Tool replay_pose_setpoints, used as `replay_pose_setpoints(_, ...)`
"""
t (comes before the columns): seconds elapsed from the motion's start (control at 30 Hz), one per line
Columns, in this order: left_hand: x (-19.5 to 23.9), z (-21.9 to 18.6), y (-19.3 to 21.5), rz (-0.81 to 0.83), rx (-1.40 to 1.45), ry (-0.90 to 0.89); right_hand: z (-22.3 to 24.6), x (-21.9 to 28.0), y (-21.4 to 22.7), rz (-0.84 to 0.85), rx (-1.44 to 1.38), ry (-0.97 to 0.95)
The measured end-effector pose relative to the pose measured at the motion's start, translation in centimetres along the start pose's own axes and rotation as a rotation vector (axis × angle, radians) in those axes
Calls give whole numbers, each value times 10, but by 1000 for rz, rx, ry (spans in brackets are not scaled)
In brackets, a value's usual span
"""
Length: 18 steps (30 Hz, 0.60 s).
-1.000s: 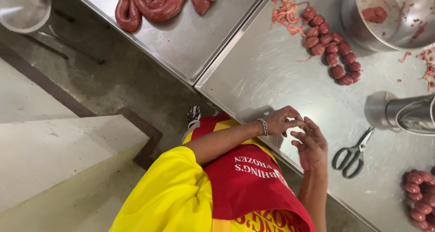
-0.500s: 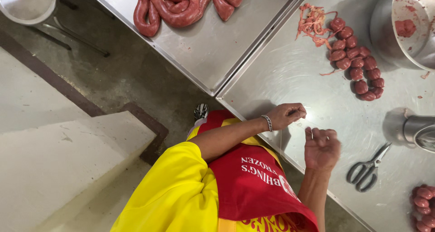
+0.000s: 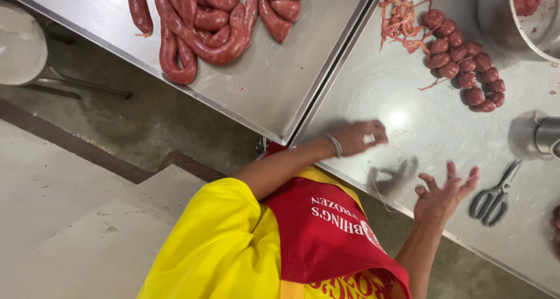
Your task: The person ties sections of a long meat-filled casing with thin white string to form individual sausage links, using scissors to cut the string.
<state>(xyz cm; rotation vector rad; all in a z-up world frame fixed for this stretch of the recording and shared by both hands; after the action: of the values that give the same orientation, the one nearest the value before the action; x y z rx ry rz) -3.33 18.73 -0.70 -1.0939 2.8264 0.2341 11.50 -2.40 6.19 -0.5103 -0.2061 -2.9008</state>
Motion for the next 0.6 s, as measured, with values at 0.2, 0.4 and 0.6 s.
replay_pose_setpoints(0.2,-12,21,290,-843,-312,-205,-47,29,31,-8,611,695)
replay_pose_setpoints(0.4,27,28,490,-1050,-1246,149,-73,19,35,-141,843,836)
replay_pose_setpoints(0.6,25,74,508,-778,-1194,349,-70,20,34,-139,805,801)
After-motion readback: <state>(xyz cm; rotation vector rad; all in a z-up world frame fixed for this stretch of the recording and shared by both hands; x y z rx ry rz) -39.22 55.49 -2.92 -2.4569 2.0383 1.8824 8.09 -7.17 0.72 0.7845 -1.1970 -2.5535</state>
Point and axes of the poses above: each hand's wrist, its own x-axis away from the middle knuckle, its own y-axis out of the back of the hand, z = x × y, the point moved 8 cm from there along -x, towards the middle knuckle, and after that the axes turned 13 degrees about -z, right-handed, at the moved point
